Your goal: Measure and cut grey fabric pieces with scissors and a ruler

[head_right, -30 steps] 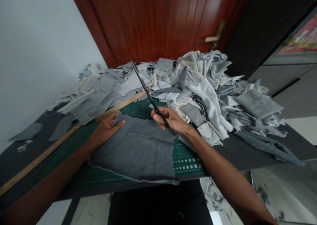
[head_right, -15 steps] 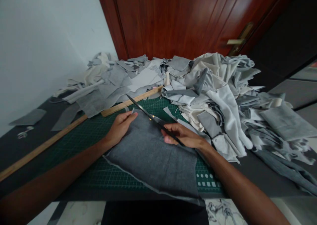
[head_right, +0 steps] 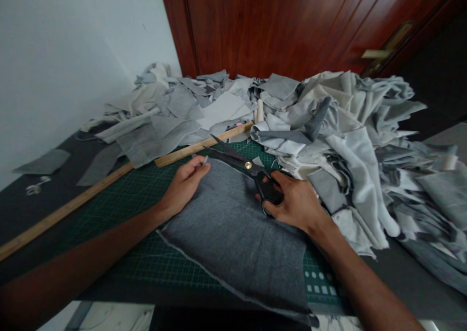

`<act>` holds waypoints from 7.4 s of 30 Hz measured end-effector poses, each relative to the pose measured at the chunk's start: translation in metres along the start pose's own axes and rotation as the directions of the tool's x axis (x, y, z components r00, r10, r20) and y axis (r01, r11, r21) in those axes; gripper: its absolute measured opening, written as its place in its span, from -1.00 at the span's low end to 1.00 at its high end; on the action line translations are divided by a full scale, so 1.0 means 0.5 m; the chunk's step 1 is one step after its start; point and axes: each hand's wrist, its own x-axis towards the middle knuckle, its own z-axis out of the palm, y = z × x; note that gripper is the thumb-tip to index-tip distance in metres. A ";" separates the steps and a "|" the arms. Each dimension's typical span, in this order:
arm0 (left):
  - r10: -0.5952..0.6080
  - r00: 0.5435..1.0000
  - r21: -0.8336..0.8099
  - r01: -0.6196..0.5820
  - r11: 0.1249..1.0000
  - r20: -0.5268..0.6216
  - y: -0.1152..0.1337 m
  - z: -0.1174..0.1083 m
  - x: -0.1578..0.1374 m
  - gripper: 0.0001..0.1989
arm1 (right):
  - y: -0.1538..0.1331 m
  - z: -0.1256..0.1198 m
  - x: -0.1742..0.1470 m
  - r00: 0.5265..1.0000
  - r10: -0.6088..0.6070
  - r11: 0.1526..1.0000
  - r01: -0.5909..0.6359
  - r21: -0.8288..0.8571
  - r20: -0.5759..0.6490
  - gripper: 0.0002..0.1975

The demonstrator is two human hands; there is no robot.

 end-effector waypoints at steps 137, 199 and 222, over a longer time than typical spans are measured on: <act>0.063 0.973 0.045 -0.055 0.997 -0.220 0.021 -0.014 0.003 -0.82 | -0.002 0.003 -0.032 0.999 -0.037 0.999 0.036 -0.031 -0.034 -0.95; 0.228 0.960 0.087 -0.216 0.973 -0.164 0.003 -0.016 0.018 -0.79 | -0.020 0.014 -0.034 1.000 -0.003 0.999 0.003 -0.051 0.002 -0.96; 0.186 0.967 0.081 -0.174 0.981 -0.173 0.007 -0.013 0.014 -0.69 | -0.028 0.013 -0.035 0.999 0.013 0.999 -0.011 -0.035 0.044 -0.93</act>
